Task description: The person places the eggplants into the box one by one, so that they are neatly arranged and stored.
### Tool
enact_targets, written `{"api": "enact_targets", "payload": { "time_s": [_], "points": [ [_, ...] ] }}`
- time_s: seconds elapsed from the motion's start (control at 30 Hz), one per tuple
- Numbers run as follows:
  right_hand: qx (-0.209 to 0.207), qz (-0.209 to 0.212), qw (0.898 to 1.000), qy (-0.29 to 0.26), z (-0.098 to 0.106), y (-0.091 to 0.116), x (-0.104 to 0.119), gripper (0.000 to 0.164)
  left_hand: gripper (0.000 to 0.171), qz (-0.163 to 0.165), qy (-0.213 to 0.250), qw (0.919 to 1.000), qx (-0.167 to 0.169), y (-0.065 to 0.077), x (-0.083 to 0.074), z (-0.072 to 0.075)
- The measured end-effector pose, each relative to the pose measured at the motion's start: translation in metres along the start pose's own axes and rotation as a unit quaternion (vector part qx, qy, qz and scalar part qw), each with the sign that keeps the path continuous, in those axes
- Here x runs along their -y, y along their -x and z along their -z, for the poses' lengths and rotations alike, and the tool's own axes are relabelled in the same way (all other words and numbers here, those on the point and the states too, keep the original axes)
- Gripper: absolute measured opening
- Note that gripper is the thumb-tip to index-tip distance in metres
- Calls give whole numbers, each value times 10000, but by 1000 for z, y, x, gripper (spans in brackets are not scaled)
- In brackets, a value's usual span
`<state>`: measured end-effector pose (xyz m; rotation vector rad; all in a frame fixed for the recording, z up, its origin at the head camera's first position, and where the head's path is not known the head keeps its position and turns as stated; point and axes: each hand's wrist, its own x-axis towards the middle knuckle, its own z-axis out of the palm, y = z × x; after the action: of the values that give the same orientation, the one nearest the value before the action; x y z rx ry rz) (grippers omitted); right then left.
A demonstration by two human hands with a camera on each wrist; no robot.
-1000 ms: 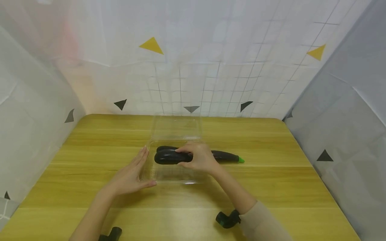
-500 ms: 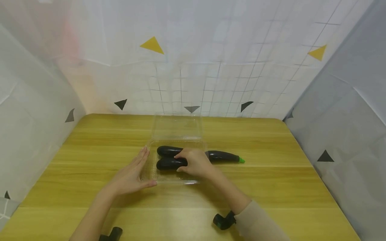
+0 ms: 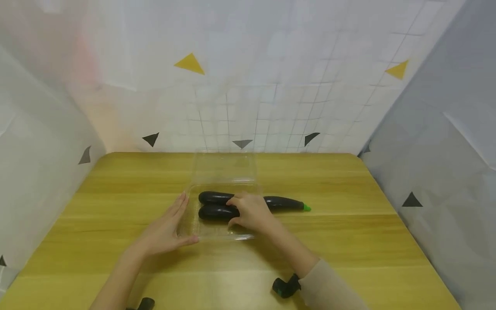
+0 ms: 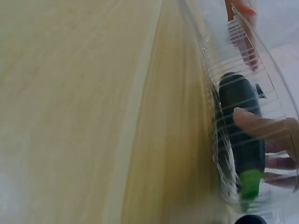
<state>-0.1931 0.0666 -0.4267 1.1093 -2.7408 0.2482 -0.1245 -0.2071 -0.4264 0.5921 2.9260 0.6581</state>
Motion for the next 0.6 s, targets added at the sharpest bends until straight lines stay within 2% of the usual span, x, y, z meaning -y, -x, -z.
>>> {"api": "enact_targets", "payload": {
  "time_s": [0.17, 0.3, 0.37, 0.47, 0.53, 0.6],
  "points": [
    [-136, 33, 9998, -150, 3, 11, -5, 58, 114, -53, 14, 10000, -56, 1, -1, -1],
    [-400, -240, 9943, -963, 9, 23, -12, 56, 114, -82, 6, 10000, -33, 2, -1, 0],
    [-552, -410, 9841, -1639, 13, 29, -17, 53, 114, -68, 8, 10000, -26, 2, -1, 1],
    [-770, -480, 9613, -2602, 20, 40, -28, 47, 114, -68, -5, 10000, -41, 2, -1, 1],
    [-884, -440, 9475, -3040, 23, 46, -37, 45, 114, -94, -19, 9999, -55, 1, -1, 0],
    [-990, -339, 9380, -3303, 27, 53, -45, 44, 114, -117, -55, 9999, -53, 1, -1, -1]
  ]
}}
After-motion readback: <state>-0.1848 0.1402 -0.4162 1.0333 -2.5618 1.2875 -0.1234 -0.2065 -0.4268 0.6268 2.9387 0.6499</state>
